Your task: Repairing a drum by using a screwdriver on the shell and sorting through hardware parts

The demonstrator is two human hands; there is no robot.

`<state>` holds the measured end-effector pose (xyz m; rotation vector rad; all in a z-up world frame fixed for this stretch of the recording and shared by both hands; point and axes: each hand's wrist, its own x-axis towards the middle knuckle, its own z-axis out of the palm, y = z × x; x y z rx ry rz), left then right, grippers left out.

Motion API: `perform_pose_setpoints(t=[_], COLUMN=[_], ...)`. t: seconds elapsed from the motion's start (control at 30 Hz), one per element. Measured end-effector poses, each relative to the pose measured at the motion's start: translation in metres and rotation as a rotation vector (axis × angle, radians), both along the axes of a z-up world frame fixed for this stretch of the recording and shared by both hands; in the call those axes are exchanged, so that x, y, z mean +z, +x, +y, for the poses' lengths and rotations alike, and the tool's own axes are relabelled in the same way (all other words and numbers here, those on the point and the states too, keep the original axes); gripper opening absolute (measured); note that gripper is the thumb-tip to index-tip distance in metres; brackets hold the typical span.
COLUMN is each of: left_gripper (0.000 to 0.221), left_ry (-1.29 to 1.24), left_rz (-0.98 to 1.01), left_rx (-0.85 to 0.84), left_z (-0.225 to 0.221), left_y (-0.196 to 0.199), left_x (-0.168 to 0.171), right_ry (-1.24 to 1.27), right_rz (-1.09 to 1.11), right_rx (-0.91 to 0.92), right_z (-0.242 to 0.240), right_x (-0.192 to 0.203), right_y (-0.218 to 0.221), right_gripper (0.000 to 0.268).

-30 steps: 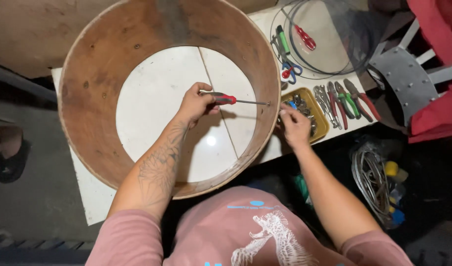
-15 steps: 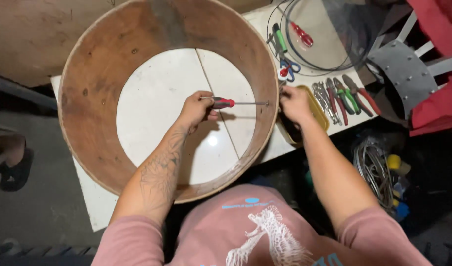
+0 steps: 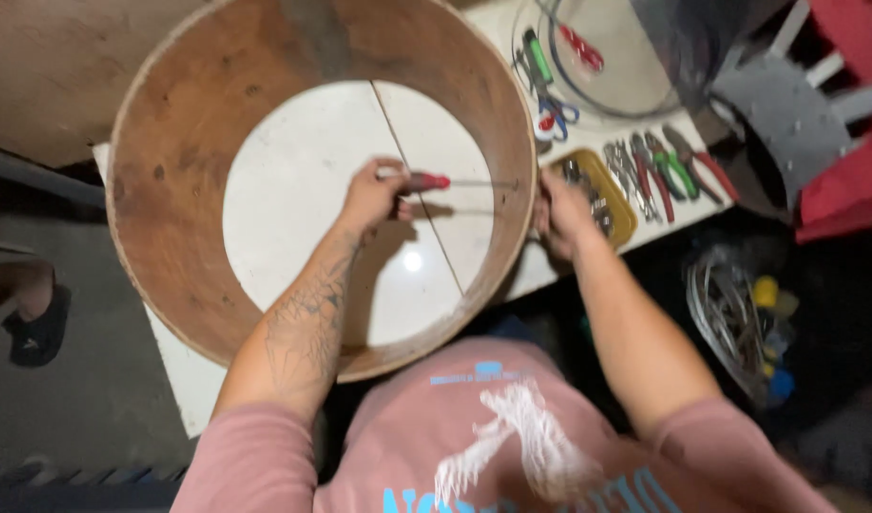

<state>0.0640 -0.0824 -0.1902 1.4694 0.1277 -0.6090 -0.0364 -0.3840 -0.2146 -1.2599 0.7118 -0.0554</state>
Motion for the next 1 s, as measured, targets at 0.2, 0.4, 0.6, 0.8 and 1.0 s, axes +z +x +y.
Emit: perform_pose_setpoints(t=[0.2, 0.4, 0.6, 0.8, 1.0], left_gripper=[0.028, 0.041, 0.028, 0.034, 0.030], left_ry=[0.051, 0.095, 0.099, 0.025, 0.035], left_rz=[-0.042, -0.017, 0.017, 0.005, -0.033], left_rx=[-0.020, -0.040, -0.005, 0.011, 0.047], left_z=[-0.003, 0.004, 0.000, -0.004, -0.001], left_y=[0.011, -0.005, 0.008, 0.011, 0.003], left_x=[-0.017, 0.007, -0.017, -0.024, -0.004], right_ry=[-0.023, -0.059, -0.231, -0.204, -0.042], right_rz=[-0.119, -0.084, 0.061, 0.063, -0.102], right_rx=[-0.001, -0.086, 0.003, 0.017, 0.012], right_z=[0.022, 0.029, 0.002, -0.009, 0.010], right_x=[0.064, 0.025, 0.003, 0.011, 0.043], right_y=[-0.007, -0.044, -0.013, 0.016, -0.006], right_gripper=[0.028, 0.027, 0.032, 0.027, 0.038])
